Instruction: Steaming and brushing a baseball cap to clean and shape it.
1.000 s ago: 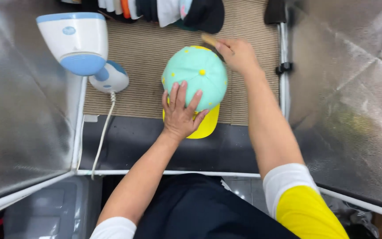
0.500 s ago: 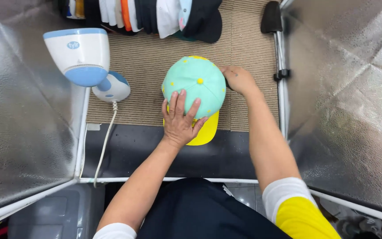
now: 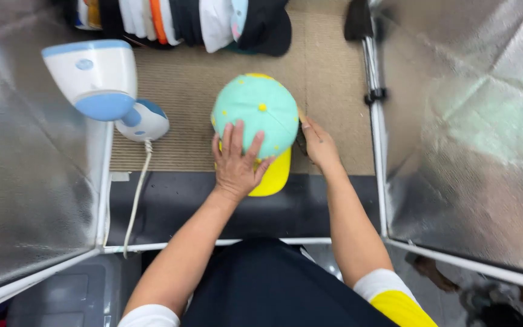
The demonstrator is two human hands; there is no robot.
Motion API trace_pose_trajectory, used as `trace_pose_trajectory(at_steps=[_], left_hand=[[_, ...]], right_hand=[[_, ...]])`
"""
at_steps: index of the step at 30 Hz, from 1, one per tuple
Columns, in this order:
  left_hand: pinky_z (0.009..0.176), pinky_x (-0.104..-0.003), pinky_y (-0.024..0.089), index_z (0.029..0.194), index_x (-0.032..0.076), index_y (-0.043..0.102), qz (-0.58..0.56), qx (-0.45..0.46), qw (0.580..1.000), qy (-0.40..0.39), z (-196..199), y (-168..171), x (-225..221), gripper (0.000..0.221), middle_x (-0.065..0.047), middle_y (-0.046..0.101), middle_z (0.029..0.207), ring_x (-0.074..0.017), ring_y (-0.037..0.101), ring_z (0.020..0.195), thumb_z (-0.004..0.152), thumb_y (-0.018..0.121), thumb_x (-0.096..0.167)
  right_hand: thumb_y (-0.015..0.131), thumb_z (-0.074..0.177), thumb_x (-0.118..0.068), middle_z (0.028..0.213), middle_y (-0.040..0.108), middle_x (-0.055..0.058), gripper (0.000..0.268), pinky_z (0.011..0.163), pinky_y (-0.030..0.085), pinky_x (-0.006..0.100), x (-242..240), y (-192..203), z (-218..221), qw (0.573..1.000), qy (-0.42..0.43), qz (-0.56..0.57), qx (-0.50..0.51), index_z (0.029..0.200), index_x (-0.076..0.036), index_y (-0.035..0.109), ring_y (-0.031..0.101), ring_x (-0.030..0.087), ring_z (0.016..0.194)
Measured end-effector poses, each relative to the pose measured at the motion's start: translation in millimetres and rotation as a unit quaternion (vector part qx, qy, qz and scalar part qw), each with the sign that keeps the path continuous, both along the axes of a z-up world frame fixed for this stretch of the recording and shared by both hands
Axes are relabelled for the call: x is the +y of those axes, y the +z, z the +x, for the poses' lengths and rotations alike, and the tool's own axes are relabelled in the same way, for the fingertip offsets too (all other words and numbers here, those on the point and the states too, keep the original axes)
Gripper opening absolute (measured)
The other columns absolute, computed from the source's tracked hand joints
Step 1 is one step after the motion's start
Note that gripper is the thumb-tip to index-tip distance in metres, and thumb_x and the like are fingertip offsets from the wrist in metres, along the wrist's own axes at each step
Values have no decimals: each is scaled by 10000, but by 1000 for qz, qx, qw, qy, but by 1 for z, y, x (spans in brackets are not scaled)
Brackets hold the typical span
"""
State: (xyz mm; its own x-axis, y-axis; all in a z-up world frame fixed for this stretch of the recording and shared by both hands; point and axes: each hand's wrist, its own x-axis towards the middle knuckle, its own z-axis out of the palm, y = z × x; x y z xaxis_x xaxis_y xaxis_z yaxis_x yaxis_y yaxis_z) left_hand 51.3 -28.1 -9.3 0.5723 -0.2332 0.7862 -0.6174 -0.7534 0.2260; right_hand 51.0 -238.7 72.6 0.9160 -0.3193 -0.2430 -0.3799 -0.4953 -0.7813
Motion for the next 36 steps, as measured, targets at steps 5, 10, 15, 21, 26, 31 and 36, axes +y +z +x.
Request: trace_pose_trajectory(at_steps=[5, 10, 15, 21, 26, 31, 36], left_hand=[[1201, -623, 206, 1625, 186, 275, -106, 140, 984, 10, -36, 6, 9, 854, -276, 136, 1657, -477, 153, 1544, 951, 721, 460], [905, -510, 411, 1517, 51, 309, -483, 586, 648, 51, -67, -5, 22, 631, -294, 422, 1370, -446, 470, 1182, 1018, 629, 266], [606, -400, 665, 1283, 25, 500, -594, 633, 497, -17, -66, -31, 32, 328, -271, 712, 1067, -371, 770, 822, 1042, 604, 222], [646, -399, 670, 1277, 19, 501, -591, 634, 499, -2, -63, -4, 35, 329, -278, 711, 1082, -354, 773, 815, 1040, 594, 228], [951, -457, 575, 1507, 30, 356, -413, 613, 664, 111, -64, 16, 36, 685, -237, 582, 1330, -366, 629, 1211, 981, 699, 304], [917, -439, 544, 1498, 6, 408, -321, 439, 838, -45, -66, 85, 26, 597, -197, 571, 1236, -333, 614, 1108, 1038, 619, 324], [1115, -504, 453, 1603, 7, 250, -447, 469, 717, -256, -34, 116, 4, 730, -231, 529, 1476, -352, 531, 1355, 1034, 615, 284]], right_hand=[[364, 1111, -444, 819, 614, 215, 553, 404, 500, 341, 19, -10, -41, 975, -152, 146, -71, 1545, -110, 441, 612, 268, 457], [491, 1086, -427, 1359, 633, 232, 518, 849, 418, 415, -2, -14, -47, 996, -73, -3, -49, 1529, -160, 514, 609, 336, 996], [701, 1036, -196, 1274, 720, 103, 210, 726, 571, 339, 14, 10, -14, 785, 185, -353, -474, 1207, -91, 762, 640, 343, 987], [452, 1051, -646, 1430, 622, 97, 609, 1188, 353, 460, -26, -54, 43, 997, -19, -31, -69, 1435, -207, 632, 528, 299, 1378], [555, 1071, -437, 898, 676, 192, 383, 386, 457, 344, -26, -63, -2, 974, -170, 109, -99, 1125, -68, 642, 654, 265, 643], [345, 1107, -437, 902, 724, 329, 398, 354, 524, 377, 19, -24, -38, 900, -53, 386, -194, 1151, -88, 530, 720, 398, 567], [409, 1103, -233, 849, 732, 169, 309, 599, 576, 333, 50, -48, -45, 930, 78, 302, -194, 1068, -47, 653, 650, 203, 722]])
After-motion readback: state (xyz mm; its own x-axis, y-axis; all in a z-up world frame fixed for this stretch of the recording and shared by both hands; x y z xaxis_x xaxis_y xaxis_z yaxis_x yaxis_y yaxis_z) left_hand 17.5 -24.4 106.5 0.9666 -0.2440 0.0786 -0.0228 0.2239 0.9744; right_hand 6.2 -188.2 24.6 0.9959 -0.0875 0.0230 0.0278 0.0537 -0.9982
